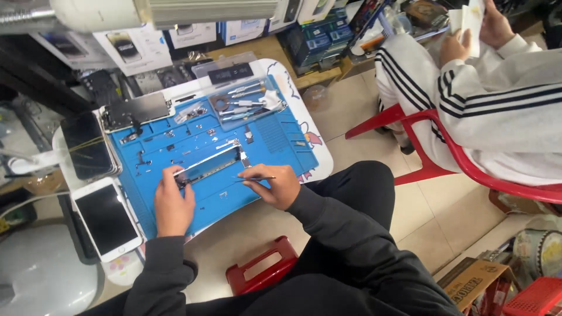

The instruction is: The person is repairing a smartphone by disassembling its internal components on a blue work mat. They use a screwdriver to remove screws and tweezers to handle small parts, carefully placing them on the mat.

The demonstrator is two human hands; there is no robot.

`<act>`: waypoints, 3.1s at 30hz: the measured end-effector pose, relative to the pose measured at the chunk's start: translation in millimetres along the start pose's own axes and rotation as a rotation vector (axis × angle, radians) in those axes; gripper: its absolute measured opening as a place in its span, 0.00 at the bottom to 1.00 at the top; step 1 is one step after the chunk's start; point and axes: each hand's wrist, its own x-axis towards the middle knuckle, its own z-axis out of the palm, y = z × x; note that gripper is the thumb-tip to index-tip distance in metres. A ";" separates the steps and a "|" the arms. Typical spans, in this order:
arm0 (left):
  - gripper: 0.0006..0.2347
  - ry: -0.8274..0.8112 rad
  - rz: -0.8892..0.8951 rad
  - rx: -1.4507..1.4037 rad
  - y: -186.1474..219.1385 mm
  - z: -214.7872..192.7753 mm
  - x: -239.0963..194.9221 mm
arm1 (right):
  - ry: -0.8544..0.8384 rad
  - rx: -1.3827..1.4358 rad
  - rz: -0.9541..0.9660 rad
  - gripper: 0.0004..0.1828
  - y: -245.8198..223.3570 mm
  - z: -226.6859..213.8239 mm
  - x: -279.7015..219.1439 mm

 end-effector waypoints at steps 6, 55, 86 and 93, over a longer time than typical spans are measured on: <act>0.21 -0.005 -0.062 0.073 -5.4 7.3 -0.3 | 0.081 -0.016 0.032 0.04 -8.9 -24.2 -26.5; 0.15 0.015 -0.018 -0.076 -12.2 6.7 7.4 | -0.443 -0.119 -0.307 0.07 40.2 55.6 52.1; 0.16 0.022 -0.074 -0.047 3.6 3.3 7.5 | -0.549 -0.426 -0.168 0.05 34.1 70.0 42.4; 0.16 0.039 -0.059 -0.049 2.1 4.4 6.1 | -0.543 -0.398 -0.165 0.04 29.5 68.5 43.2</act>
